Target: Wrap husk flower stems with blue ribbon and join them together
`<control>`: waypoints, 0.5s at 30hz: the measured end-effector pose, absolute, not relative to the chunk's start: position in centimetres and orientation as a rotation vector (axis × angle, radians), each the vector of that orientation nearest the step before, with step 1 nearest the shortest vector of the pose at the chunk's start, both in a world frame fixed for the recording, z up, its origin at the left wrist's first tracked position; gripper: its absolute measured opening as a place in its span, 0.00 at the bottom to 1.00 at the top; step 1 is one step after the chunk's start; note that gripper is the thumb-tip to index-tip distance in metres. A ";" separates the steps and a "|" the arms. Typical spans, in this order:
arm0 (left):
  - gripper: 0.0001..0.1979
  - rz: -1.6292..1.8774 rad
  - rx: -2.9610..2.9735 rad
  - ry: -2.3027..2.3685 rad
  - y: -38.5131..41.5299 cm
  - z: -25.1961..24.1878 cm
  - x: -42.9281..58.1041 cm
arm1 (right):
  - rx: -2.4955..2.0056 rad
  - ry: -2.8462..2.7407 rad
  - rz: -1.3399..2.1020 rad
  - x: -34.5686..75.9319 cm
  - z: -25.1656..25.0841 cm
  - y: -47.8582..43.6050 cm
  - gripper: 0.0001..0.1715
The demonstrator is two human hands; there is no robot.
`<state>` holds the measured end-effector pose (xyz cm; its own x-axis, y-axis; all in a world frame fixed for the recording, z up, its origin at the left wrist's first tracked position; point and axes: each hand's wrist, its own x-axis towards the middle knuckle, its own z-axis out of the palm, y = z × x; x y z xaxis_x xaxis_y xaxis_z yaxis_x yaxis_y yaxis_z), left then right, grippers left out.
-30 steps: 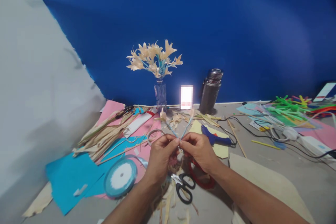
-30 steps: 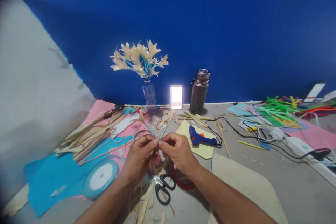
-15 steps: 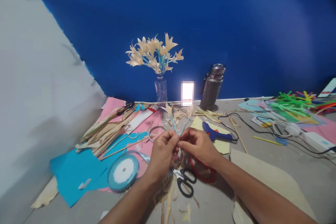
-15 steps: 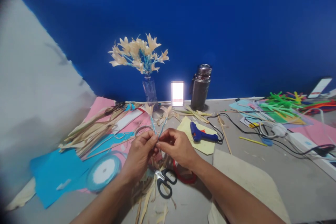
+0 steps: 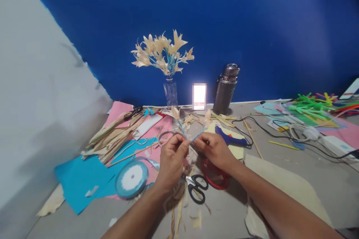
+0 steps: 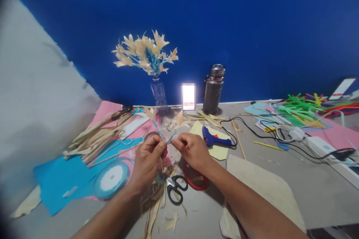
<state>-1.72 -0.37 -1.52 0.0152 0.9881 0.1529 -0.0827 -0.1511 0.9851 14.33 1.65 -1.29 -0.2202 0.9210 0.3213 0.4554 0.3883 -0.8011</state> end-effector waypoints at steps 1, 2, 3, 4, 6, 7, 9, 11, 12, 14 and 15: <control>0.12 1.361 1.281 1.067 -0.4 -1.6 -1.7 | -1.180 -1.763 0.995 14.3 -1.2 1.6 0.22; 0.11 1.387 1.293 1.080 -0.4 -1.6 -1.6 | -1.142 -1.666 1.250 14.2 -1.2 1.6 0.21; 0.10 1.410 1.310 1.092 -0.4 -1.6 -1.5 | -1.093 -1.547 1.461 14.2 -1.2 1.6 0.20; 0.09 1.428 1.326 1.098 -0.4 -1.7 -1.4 | -1.050 -1.424 1.618 14.1 -1.2 1.6 0.19; 0.08 1.435 1.353 1.102 -0.4 -1.6 -1.3 | -0.999 -1.205 1.789 13.9 -1.3 1.6 0.20; 0.08 1.430 1.369 1.111 -0.5 -1.6 -1.3 | -0.983 -1.120 1.829 13.8 -1.4 1.6 0.20; 0.08 1.422 1.397 1.156 -0.5 -1.6 -1.4 | -0.951 -0.983 1.855 13.6 -1.4 1.6 0.19; 0.08 1.421 1.407 1.197 -0.6 -1.6 -1.5 | -0.908 -0.909 1.838 13.5 -1.2 1.4 0.20; 0.08 1.417 1.406 1.202 -0.6 -1.6 -1.5 | -0.897 -0.904 1.803 13.4 -1.0 1.3 0.20; 0.07 1.404 1.425 1.194 -0.8 -1.6 -1.5 | -0.939 -0.985 1.656 13.5 -0.5 1.0 0.20; 0.07 1.398 1.452 1.191 -0.8 -1.6 -1.5 | -0.990 -1.086 1.546 13.5 -0.3 0.8 0.18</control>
